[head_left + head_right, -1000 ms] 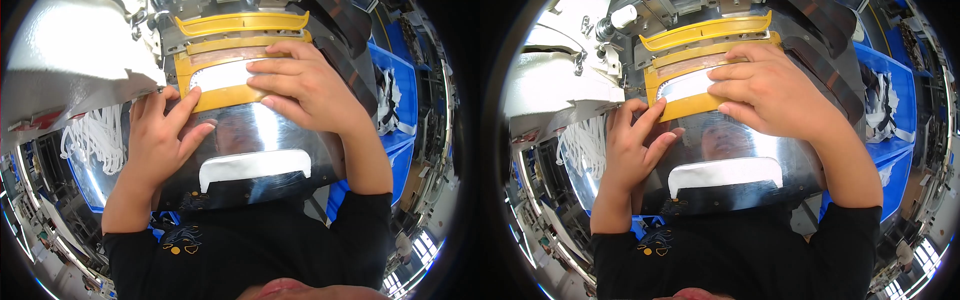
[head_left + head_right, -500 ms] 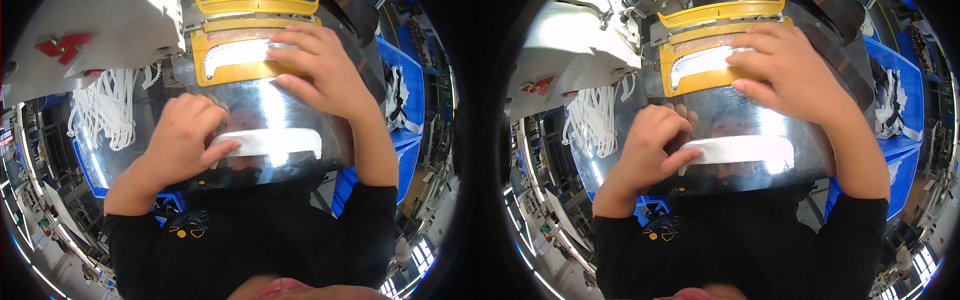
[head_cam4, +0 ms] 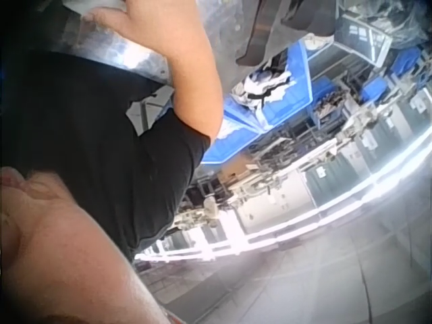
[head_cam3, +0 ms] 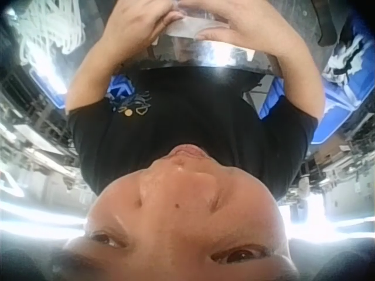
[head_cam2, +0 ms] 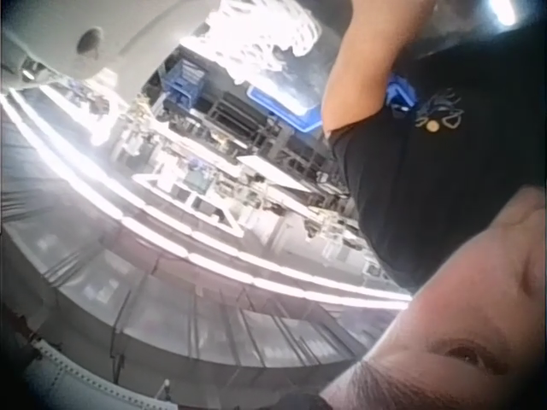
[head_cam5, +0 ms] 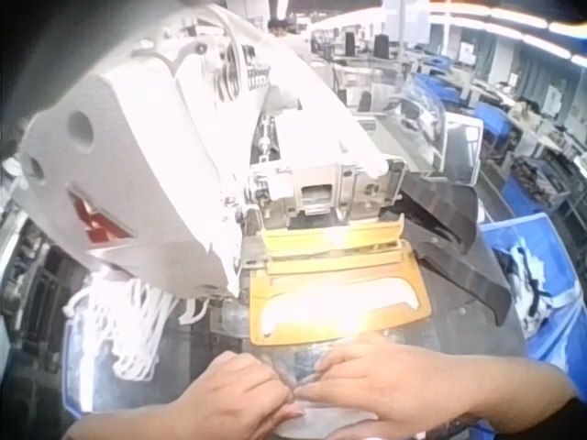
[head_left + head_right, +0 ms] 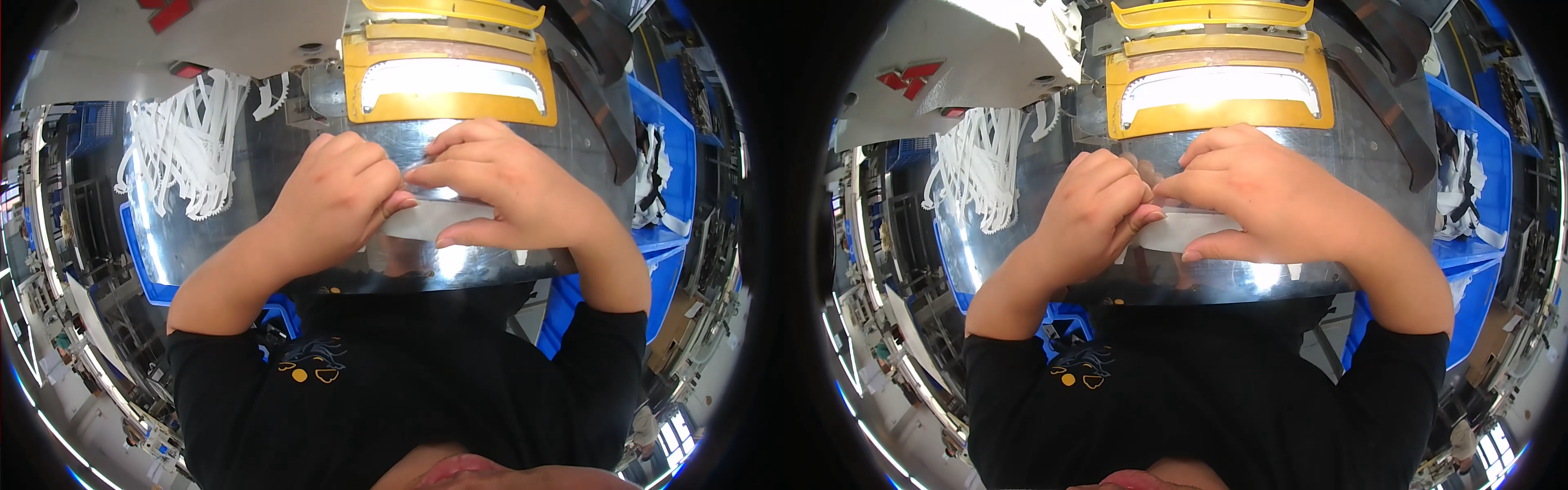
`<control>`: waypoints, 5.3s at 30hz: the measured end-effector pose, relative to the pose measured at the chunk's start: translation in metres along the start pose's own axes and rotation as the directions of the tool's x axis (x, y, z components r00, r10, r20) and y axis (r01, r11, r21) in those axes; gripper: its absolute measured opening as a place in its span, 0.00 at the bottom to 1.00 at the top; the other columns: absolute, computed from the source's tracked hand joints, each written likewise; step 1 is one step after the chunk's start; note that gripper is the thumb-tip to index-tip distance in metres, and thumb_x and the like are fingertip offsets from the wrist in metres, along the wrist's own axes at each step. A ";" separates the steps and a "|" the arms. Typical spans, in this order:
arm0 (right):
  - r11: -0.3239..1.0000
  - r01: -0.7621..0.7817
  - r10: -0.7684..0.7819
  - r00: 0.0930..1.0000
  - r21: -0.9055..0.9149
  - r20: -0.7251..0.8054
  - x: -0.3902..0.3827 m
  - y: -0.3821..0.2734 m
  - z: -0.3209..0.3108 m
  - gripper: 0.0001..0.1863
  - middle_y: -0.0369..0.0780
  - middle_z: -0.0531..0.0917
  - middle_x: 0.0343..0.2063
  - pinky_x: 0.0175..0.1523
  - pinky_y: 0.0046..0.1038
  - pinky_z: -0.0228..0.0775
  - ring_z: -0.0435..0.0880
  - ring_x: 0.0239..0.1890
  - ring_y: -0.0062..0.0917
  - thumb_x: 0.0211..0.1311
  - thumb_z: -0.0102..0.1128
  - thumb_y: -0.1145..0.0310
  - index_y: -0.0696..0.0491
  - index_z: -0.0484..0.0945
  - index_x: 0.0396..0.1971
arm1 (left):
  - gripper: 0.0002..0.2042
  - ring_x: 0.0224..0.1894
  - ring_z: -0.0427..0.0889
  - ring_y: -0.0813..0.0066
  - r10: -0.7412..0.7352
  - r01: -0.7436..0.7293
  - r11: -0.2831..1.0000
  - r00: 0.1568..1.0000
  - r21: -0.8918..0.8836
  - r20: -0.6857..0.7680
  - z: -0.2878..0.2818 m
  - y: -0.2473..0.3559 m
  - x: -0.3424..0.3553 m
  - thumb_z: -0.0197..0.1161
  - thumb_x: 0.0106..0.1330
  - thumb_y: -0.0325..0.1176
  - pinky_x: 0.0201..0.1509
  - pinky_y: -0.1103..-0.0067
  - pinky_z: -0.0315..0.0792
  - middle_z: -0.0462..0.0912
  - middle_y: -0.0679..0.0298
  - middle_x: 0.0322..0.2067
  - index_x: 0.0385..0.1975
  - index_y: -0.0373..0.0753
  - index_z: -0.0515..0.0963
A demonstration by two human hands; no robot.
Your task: The recorder is sewing leather shoe components using an industrial sewing machine at a factory workstation.
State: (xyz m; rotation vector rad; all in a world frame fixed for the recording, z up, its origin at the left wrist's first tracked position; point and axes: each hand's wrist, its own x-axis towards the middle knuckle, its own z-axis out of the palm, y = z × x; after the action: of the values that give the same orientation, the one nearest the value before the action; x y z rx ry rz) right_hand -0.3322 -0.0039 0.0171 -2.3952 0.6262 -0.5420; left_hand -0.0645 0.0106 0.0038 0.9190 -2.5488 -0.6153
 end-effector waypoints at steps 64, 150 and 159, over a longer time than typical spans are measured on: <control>0.851 -0.457 0.505 0.847 -0.261 0.165 0.083 0.058 -0.055 0.18 0.51 0.89 0.35 0.48 0.38 0.80 0.89 0.40 0.42 0.64 0.72 0.60 0.60 0.89 0.43 | 0.21 0.46 0.79 0.59 -0.175 0.217 0.956 0.961 0.195 -0.213 -0.012 -0.029 0.000 0.74 0.63 0.36 0.55 0.66 0.75 0.79 0.60 0.43 0.56 0.41 0.86; 0.430 -0.896 0.818 0.439 -0.113 -0.373 -0.068 0.080 -0.118 0.22 0.45 0.87 0.33 0.43 0.34 0.80 0.87 0.36 0.35 0.49 0.85 0.67 0.60 0.84 0.41 | 0.17 0.57 0.81 0.51 -0.035 0.063 0.963 0.993 0.260 -0.109 -0.020 -0.024 0.010 0.73 0.61 0.27 0.63 0.61 0.74 0.82 0.53 0.56 0.51 0.35 0.84; 0.554 -0.830 0.738 0.527 -0.067 -0.420 -0.077 0.083 -0.124 0.13 0.40 0.81 0.25 0.39 0.29 0.76 0.82 0.30 0.26 0.57 0.79 0.72 0.59 0.82 0.35 | 0.17 0.57 0.81 0.51 -0.021 0.044 0.973 0.995 0.227 -0.102 -0.019 -0.022 0.009 0.74 0.61 0.28 0.63 0.61 0.74 0.81 0.54 0.57 0.51 0.36 0.84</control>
State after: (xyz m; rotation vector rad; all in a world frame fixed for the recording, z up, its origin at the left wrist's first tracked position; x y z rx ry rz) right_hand -0.4825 -0.0757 0.0389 -1.8968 1.9419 -0.4705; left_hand -0.0507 -0.0159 0.0096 1.0416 -2.5556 -0.2788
